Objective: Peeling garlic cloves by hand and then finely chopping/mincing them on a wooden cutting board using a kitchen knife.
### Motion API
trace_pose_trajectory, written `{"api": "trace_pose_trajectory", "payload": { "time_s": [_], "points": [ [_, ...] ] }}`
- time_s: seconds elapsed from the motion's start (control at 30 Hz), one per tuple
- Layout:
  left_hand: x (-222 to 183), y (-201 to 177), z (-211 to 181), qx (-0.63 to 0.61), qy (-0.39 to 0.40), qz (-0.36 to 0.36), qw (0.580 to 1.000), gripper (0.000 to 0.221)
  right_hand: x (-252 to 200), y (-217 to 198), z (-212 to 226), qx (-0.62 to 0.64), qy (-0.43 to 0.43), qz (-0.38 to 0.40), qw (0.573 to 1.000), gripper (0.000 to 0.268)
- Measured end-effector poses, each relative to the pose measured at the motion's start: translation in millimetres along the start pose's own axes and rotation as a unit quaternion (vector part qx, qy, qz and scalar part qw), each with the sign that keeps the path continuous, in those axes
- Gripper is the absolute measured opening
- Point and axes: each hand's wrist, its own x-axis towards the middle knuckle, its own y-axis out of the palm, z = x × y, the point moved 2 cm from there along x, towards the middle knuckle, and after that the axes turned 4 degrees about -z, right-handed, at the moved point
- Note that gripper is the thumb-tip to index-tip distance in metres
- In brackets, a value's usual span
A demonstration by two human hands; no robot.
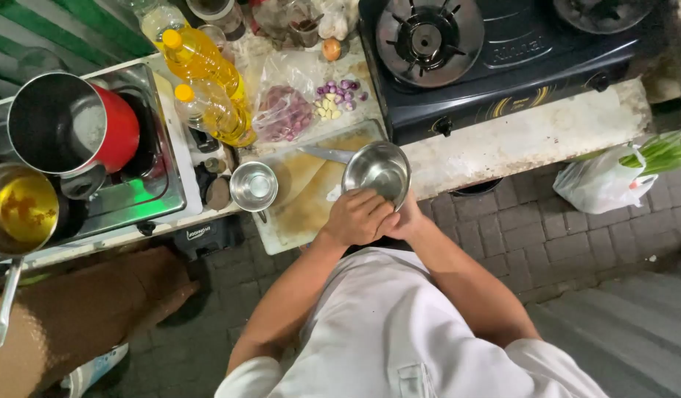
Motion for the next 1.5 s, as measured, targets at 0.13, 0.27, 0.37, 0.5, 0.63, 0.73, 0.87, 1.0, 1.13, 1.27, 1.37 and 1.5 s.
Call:
{"api": "trace_pose_trajectory", "payload": {
  "time_s": [0.13, 0.27, 0.37, 0.5, 0.63, 0.73, 0.87, 1.0, 1.13, 1.27, 1.37, 1.5],
  "points": [
    [-20, -4, 4, -0.015, 0.044, 0.025, 0.999, 0.042, -4, -11, -10, 0.072, 0.036, 0.067, 0.994, 0.089],
    [-41, 1, 5, 0.033, -0.002, 0.034, 0.999, 0.042, -19, -4, -16, 0.117, 0.034, 0.103, 0.987, 0.094],
    [-48, 8, 5, 0.079, -0.064, 0.047, 0.994, 0.037, 20, -71, -31, 0.074, -0.002, 0.057, 0.996, 0.095],
    [-45, 20, -3, 0.065, -0.12, 0.03, 0.99, 0.035, 28, -46, -31, -0.028, -0.055, -0.083, 0.995, 0.09],
    [-53, 17, -21, 0.031, -0.1, 0.045, 0.994, 0.035, 51, -52, -41, 0.051, 0.004, -0.055, 0.997, 0.095],
    [-81, 8, -12, 0.035, -0.07, 0.039, 0.996, 0.033, 102, -146, -89, 0.035, 0.055, -0.095, 0.993, 0.072],
    [-139, 0, 20, 0.127, -0.077, 0.111, 0.983, 0.033, 109, -167, -85, -0.083, 0.027, -0.071, 0.994, 0.038],
    [-199, 6, 77, 0.21, -0.121, 0.16, 0.957, 0.029, 68, -136, -43, -0.07, -0.031, -0.067, 0.995, 0.025],
    [-220, 12, 119, 0.22, -0.149, 0.197, 0.944, 0.023, 90, -216, -16, -0.041, -0.13, -0.192, 0.972, 0.025],
    [-264, 30, 146, 0.235, -0.219, 0.287, 0.902, 0.017, 81, -245, 21, -0.121, -0.148, -0.247, 0.95, 0.04],
    [-296, 50, 159, 0.259, -0.263, 0.306, 0.877, 0.024, 85, -263, 53, -0.188, -0.163, -0.293, 0.923, 0.054],
    [-262, 36, 128, 0.315, -0.354, 0.257, 0.842, 0.061, 91, -285, 75, -0.282, -0.182, -0.363, 0.869, 0.077]
  ]
}}
